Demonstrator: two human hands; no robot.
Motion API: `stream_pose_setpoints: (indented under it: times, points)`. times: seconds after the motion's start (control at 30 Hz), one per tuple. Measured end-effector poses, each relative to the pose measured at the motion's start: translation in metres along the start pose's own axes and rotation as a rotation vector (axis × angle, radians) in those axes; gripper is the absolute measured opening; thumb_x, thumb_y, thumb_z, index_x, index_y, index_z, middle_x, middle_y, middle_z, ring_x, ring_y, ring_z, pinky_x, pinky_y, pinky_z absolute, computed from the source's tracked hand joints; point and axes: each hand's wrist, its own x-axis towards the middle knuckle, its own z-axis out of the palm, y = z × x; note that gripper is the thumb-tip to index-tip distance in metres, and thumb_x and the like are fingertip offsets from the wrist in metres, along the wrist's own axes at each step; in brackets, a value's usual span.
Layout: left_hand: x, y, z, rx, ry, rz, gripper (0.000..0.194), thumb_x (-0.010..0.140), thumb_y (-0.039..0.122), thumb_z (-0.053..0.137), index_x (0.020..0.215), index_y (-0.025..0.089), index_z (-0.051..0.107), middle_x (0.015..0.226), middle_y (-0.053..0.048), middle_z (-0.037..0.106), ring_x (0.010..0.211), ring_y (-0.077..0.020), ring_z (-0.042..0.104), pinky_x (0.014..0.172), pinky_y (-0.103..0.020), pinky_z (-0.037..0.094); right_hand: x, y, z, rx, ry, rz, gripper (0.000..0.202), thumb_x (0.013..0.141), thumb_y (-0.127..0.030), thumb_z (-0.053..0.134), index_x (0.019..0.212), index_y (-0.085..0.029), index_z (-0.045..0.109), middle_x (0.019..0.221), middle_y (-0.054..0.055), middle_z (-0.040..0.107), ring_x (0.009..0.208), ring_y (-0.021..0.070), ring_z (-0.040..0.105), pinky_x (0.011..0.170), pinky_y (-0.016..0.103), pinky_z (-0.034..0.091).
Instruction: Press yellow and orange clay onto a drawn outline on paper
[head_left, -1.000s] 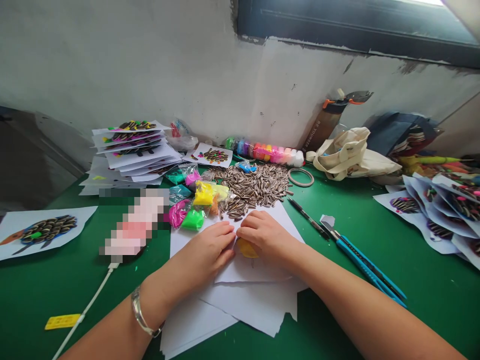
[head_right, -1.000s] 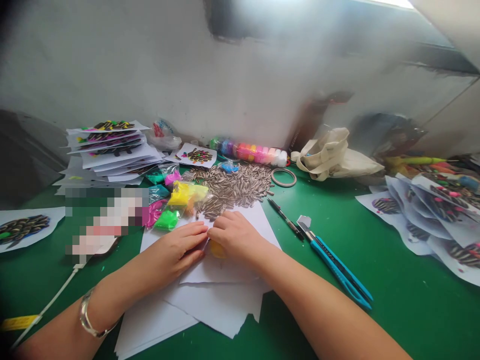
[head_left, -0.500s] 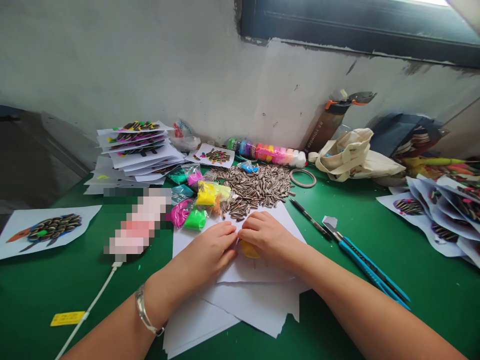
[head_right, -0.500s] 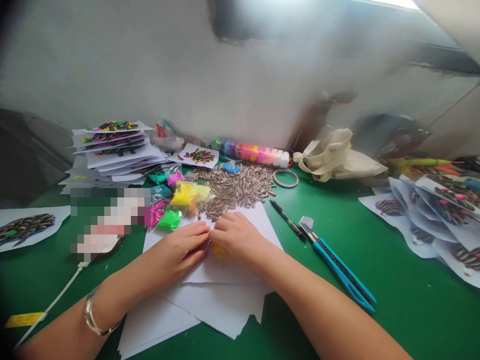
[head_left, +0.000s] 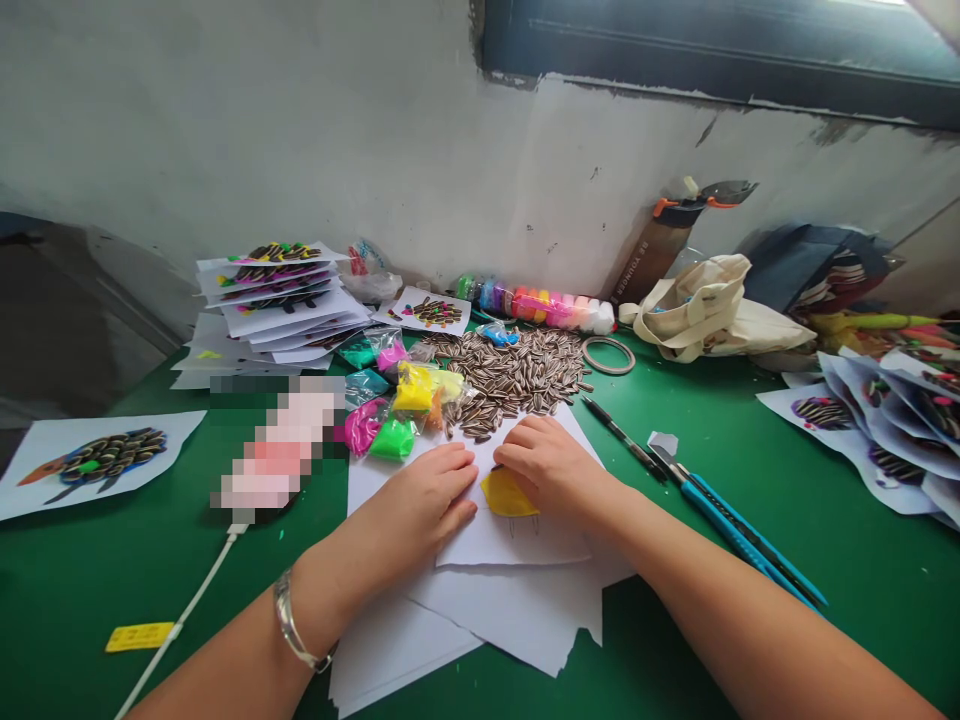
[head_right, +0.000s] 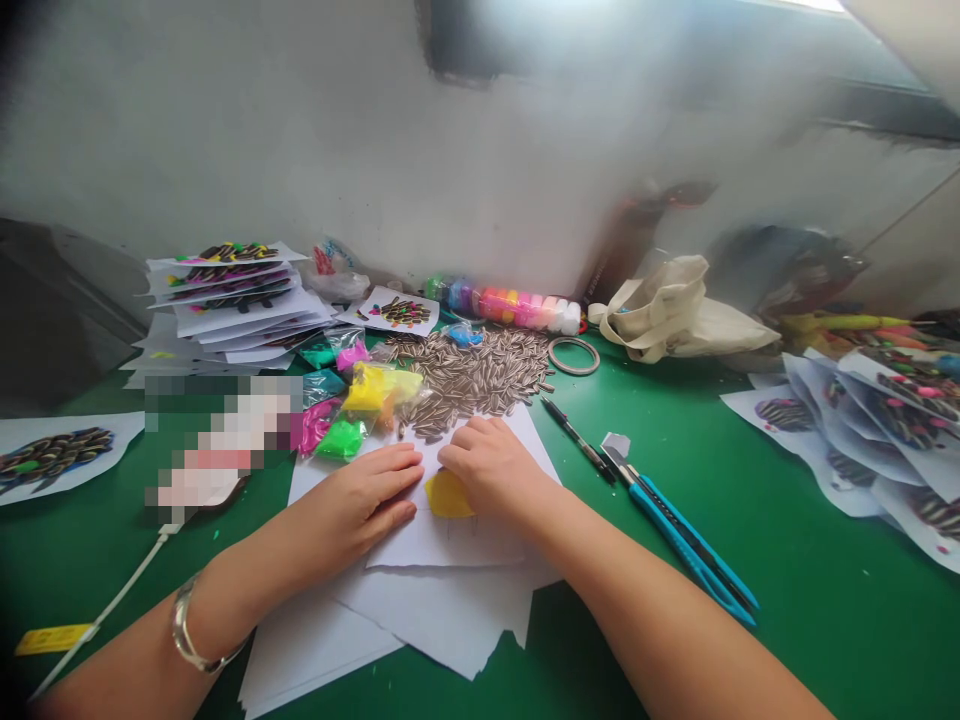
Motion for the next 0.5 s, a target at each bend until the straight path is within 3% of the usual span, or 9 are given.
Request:
stream_pose_setpoints:
  times: [0.5]
  points:
    - [-0.0006,-0.0031,0.0021,-0.029,0.023,-0.002,0.017,0.093,0.018,0.052,0.105,0.02,0.064,0.122,-0.009,0.064,0.119,-0.0255,0.057,0.105,-0.041,0.046,-0.0023,-0.0011,-0.0071,-0.006,-0.016,0.088,0.016,0.089,-0.009,0.056,0.08,-0.019,0.064,0.076,0.003,0.061,0.075,0.017,0.045,0.066,0.031,0.026]
